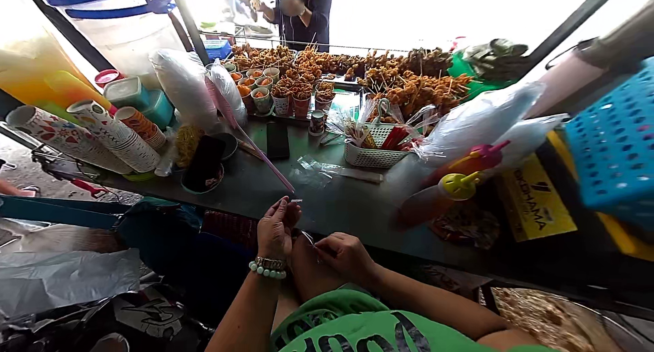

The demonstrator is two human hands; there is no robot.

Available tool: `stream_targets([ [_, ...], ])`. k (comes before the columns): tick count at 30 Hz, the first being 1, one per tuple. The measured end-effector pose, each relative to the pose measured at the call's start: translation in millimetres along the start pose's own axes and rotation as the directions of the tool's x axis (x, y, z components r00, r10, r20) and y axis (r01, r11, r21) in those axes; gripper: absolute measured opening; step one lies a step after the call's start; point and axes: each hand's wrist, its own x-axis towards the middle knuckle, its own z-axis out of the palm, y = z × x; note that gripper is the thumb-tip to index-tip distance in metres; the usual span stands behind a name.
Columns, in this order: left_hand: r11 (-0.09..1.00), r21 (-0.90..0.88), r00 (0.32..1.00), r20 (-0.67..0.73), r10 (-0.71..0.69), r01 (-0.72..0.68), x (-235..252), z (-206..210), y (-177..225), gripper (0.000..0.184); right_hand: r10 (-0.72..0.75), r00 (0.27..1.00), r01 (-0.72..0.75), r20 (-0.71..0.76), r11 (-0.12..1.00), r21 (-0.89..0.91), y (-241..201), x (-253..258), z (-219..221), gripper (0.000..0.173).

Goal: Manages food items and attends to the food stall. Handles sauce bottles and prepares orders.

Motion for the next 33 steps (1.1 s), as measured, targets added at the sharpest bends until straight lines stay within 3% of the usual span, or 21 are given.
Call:
stream_targets([
  [2,0.997,0.069,0.999,0.026,0.042,-0.044,-6,-3,11,0.019,0.004,1.0,-0.005,0.02,0.999,0.053,-2,-11,-2,0.014],
  [4,0.926,0.274,0.955,0.212,0.205,-0.26,-14,-14,11,0.035,0.033,0.996,-0.043,0.082,0.991,0.123,-5,-16,-4,0.014],
  [6,0.691,0.435,0.764,0.586,0.27,-0.577,-17,-32,3,0.061,0.067,0.984,-0.107,0.165,0.963,0.247,-12,-13,-10,0.014],
  [7,0.578,0.45,0.648,0.737,0.189,-0.681,-20,-39,-1,0.068,0.084,0.976,-0.148,0.201,0.933,0.328,-15,-9,-15,0.015],
  [9,0.472,0.444,0.484,0.874,-0.043,-0.762,-28,-49,-5,0.061,0.147,0.957,-0.247,0.25,0.866,0.435,-22,5,-31,0.017],
  [10,0.482,0.462,0.453,0.88,-0.144,-0.745,-30,-53,-5,0.045,0.196,0.944,-0.301,0.265,0.841,0.45,-23,14,-42,0.017],
  [11,0.522,0.484,0.46,0.868,-0.185,-0.703,-30,-58,-6,0.029,0.24,0.936,-0.335,0.257,0.828,0.449,-21,22,-52,0.016],
  [13,0.585,0.545,0.56,0.809,-0.178,-0.601,-31,-69,0,0.023,0.331,0.92,-0.392,0.211,0.808,0.439,-12,33,-70,0.013],
  [18,0.718,0.486,0.774,0.623,0.114,-0.498,-28,-93,22,0.018,0.506,0.82,-0.566,0.269,0.641,0.519,1,25,-88,0.004],
  [21,0.796,0.366,0.865,0.343,0.367,-0.482,-28,-92,23,0.012,0.536,0.766,-0.634,0.354,0.541,0.553,-2,13,-80,0.006],
  [23,0.852,0.279,0.897,0.135,0.421,-0.442,-28,-86,25,0.012,0.541,0.731,-0.671,0.415,0.461,0.581,-3,6,-72,0.007],
  [26,0.883,0.196,0.896,-0.04,0.443,-0.427,-26,-80,26,0.011,0.54,0.677,-0.72,0.5,0.345,0.602,-5,-1,-64,0.009],
  [29,0.796,0.283,0.832,0.012,0.555,-0.535,-23,-85,22,0.014,0.525,0.627,-0.772,0.576,0.319,0.55,-3,-6,-57,0.008],
  [31,0.63,0.438,0.731,0.101,0.674,-0.642,-21,-89,17,0.016,0.534,0.609,-0.789,0.586,0.486,0.377,3,-9,-54,0.006],
  [33,0.436,0.588,0.644,0.198,0.739,-0.681,-21,-90,13,0.02,0.534,0.668,-0.645,0.518,0.763,0.045,11,-11,-52,0.035],
])
